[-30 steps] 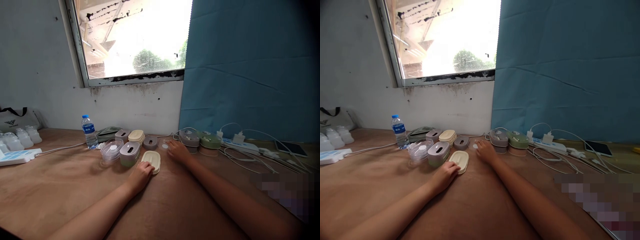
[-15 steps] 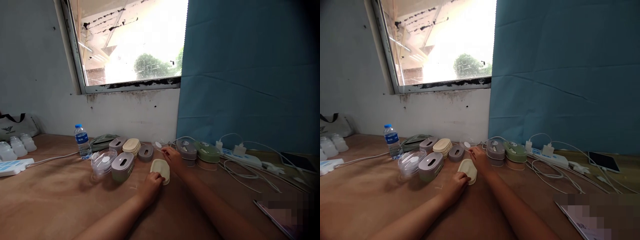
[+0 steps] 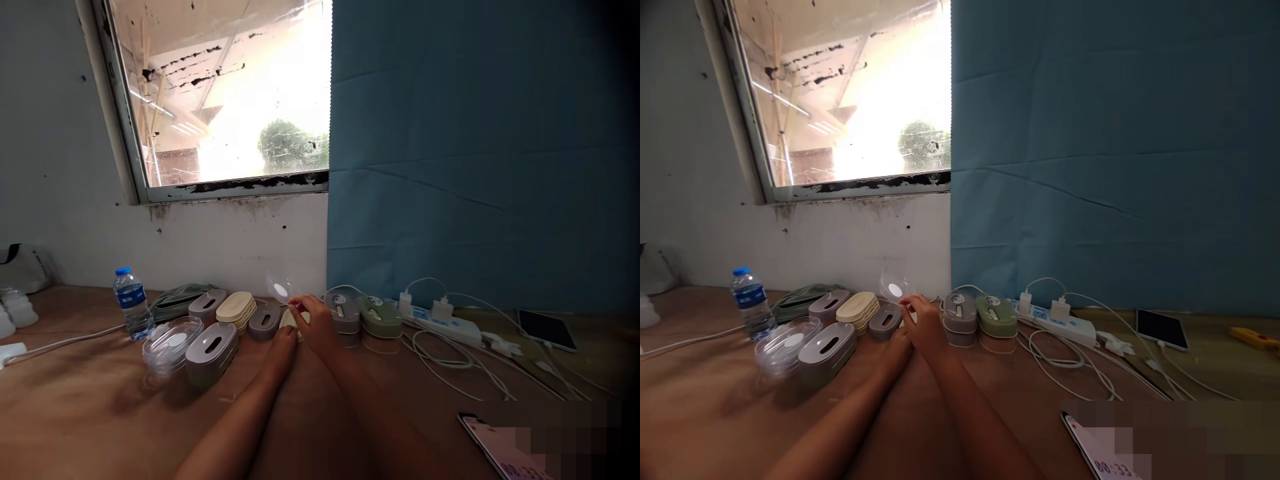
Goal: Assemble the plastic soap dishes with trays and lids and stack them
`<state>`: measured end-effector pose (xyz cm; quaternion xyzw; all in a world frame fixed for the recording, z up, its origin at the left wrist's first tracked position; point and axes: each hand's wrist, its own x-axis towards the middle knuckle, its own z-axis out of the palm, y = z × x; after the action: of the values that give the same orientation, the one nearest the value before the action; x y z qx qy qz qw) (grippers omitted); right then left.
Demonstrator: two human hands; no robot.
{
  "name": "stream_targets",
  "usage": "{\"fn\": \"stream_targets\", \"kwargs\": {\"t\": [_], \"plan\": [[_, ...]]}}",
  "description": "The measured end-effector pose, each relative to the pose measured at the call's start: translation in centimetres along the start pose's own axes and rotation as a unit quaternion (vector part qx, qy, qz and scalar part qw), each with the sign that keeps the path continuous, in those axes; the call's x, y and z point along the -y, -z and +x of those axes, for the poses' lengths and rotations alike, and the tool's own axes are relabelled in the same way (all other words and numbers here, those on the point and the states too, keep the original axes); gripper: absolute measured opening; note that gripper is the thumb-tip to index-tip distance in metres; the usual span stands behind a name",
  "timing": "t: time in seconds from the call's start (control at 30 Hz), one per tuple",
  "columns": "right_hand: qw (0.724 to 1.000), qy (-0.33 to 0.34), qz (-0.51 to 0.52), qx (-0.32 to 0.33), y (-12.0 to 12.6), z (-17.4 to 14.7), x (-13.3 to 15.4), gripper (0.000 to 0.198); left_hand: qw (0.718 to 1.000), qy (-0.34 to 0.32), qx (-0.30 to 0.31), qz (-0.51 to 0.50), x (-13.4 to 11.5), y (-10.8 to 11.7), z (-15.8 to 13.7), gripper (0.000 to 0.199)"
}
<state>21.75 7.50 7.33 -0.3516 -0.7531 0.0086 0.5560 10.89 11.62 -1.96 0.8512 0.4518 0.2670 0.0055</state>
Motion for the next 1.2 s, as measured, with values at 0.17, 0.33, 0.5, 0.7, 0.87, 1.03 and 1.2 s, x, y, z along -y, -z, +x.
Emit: {"fn": "stream_targets", "kwargs": {"t": [0.17,0.33,0.5,0.7,0.87,1.03,1.2], "plan": [[0.998,0.017,0.015,0.064,-1.1,-2.3,1.2,0.012,0.998,-0.052,-0.034,-0.012,-1.5,2.6,-4.8,0.029],[0.970,0.070,-0.070,0.222,-3.5,-6.5,2.4,0.016,0.980,-0.193,-0.017,0.054,0.3,8.2,-14.2,0.021],[0.956,0.068,-0.098,0.266,-7.0,-8.7,3.9,0.016,0.978,-0.043,-0.137,0.152,4.5,12.6,-18.1,0.024],[0.956,0.038,-0.139,0.255,-8.5,-9.0,4.5,0.017,0.964,-0.010,-0.145,0.224,8.1,12.5,-16.5,0.055],[0.958,0.040,-0.201,0.199,-6.1,-8.3,3.7,0.032,0.974,-0.031,-0.123,0.189,10.5,11.3,-15.7,0.049],[0.928,-0.058,-0.369,-0.002,-2.3,-6.6,-1.2,0.036,0.983,-0.047,-0.106,0.145,11.4,10.5,-15.7,0.043],[0.869,-0.130,-0.468,-0.096,-0.9,-5.7,-6.2,0.049,0.986,-0.030,-0.092,0.136,11.1,10.3,-15.7,0.041]]}}
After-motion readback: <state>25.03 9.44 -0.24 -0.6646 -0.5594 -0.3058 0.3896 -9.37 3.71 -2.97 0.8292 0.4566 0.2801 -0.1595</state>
